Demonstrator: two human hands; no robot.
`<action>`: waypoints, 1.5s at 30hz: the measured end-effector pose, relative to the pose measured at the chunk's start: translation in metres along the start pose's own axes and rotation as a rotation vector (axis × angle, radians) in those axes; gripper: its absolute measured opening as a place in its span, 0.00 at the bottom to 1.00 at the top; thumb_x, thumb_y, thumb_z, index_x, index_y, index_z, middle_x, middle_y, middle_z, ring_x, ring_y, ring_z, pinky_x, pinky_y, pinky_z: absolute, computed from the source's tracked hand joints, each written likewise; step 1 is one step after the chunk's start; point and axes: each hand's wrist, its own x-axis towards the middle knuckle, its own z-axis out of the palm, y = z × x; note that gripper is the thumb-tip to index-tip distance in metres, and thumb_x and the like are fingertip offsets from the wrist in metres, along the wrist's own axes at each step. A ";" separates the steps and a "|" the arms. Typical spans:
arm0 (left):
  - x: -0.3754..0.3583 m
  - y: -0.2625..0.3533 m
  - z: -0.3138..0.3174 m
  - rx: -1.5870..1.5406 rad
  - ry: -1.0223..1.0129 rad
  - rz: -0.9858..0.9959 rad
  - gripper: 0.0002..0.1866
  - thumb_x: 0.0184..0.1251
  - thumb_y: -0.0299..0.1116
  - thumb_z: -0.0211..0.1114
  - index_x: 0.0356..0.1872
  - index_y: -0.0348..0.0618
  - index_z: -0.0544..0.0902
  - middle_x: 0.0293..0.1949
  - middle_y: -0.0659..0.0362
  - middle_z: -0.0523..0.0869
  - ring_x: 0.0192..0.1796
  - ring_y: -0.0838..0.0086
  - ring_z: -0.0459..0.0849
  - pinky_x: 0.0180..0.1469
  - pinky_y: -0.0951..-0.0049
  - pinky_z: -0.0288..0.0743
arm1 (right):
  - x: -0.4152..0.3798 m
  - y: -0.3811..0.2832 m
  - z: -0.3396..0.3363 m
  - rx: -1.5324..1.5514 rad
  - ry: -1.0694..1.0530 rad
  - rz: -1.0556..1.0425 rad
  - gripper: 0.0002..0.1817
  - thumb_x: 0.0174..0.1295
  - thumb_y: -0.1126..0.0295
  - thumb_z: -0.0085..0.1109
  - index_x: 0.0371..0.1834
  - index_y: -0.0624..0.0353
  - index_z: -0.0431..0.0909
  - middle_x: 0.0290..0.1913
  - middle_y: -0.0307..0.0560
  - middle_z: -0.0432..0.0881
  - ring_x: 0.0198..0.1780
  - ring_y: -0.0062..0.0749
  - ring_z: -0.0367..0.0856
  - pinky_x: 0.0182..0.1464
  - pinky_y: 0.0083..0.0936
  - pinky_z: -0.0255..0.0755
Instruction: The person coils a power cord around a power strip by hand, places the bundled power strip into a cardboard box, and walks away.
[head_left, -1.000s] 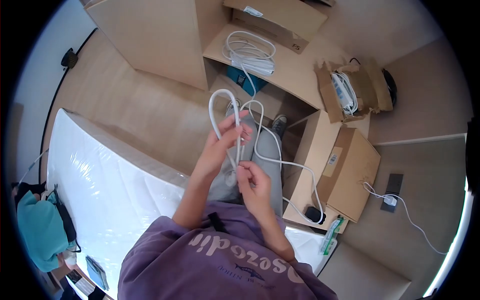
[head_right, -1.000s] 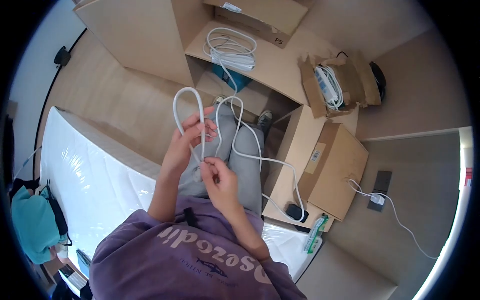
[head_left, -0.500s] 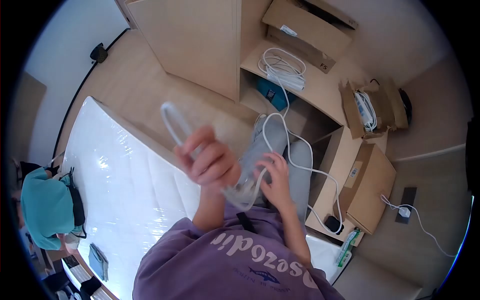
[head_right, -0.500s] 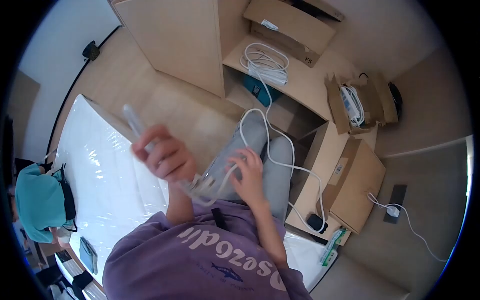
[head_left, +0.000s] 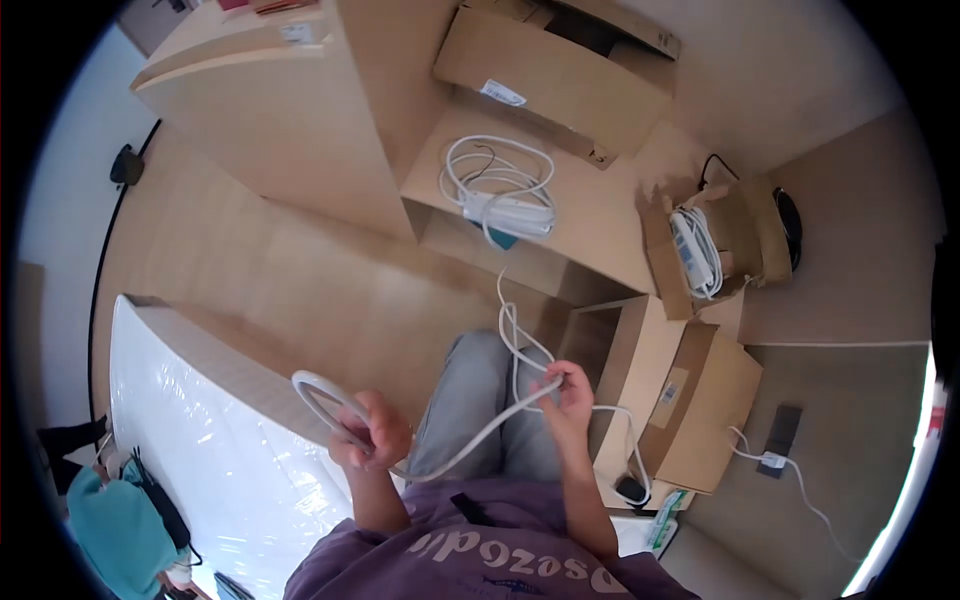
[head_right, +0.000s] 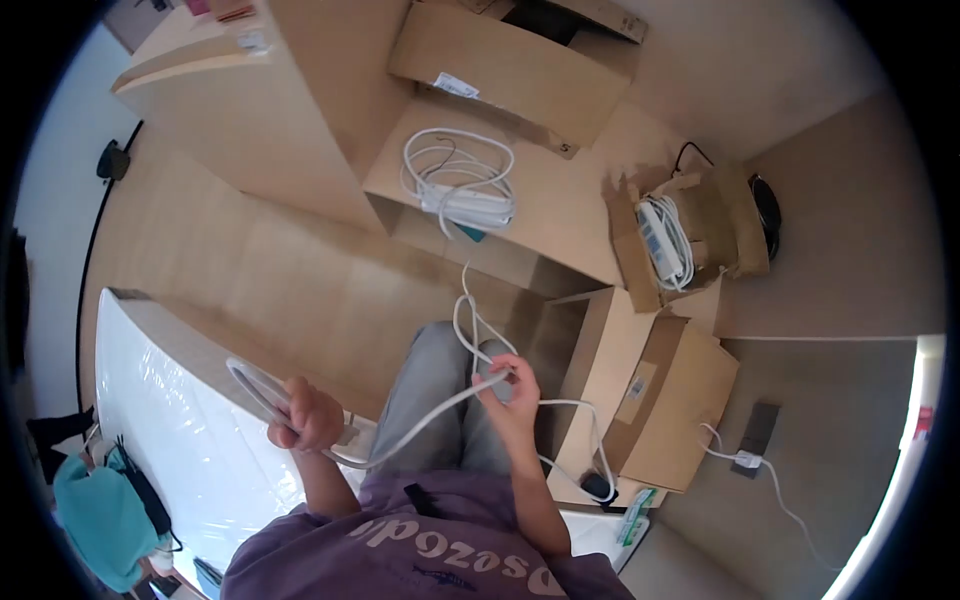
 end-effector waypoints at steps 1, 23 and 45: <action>0.010 0.004 0.000 0.088 0.096 -0.045 0.15 0.59 0.33 0.67 0.41 0.34 0.73 0.17 0.61 0.73 0.12 0.82 0.68 0.14 0.81 0.55 | 0.008 -0.010 -0.005 0.108 0.039 0.069 0.19 0.50 0.85 0.61 0.47 0.61 0.72 0.38 0.36 0.70 0.42 0.19 0.69 0.44 0.15 0.67; -0.023 -0.105 0.059 0.146 0.287 -0.849 0.40 0.55 0.27 0.73 0.67 0.38 0.61 0.51 0.55 0.78 0.46 0.73 0.82 0.49 0.72 0.78 | -0.085 -0.119 -0.036 -0.320 -0.103 0.081 0.16 0.47 0.76 0.58 0.40 0.61 0.68 0.23 0.43 0.71 0.21 0.28 0.71 0.22 0.24 0.64; -0.179 -0.130 0.169 -0.202 -0.214 -0.655 0.23 0.56 0.41 0.63 0.43 0.38 0.64 0.27 0.59 0.70 0.24 0.76 0.68 0.28 0.77 0.63 | -0.252 0.004 0.032 0.213 -0.085 -0.222 0.32 0.59 0.72 0.62 0.67 0.57 0.59 0.65 0.45 0.65 0.70 0.32 0.59 0.68 0.35 0.56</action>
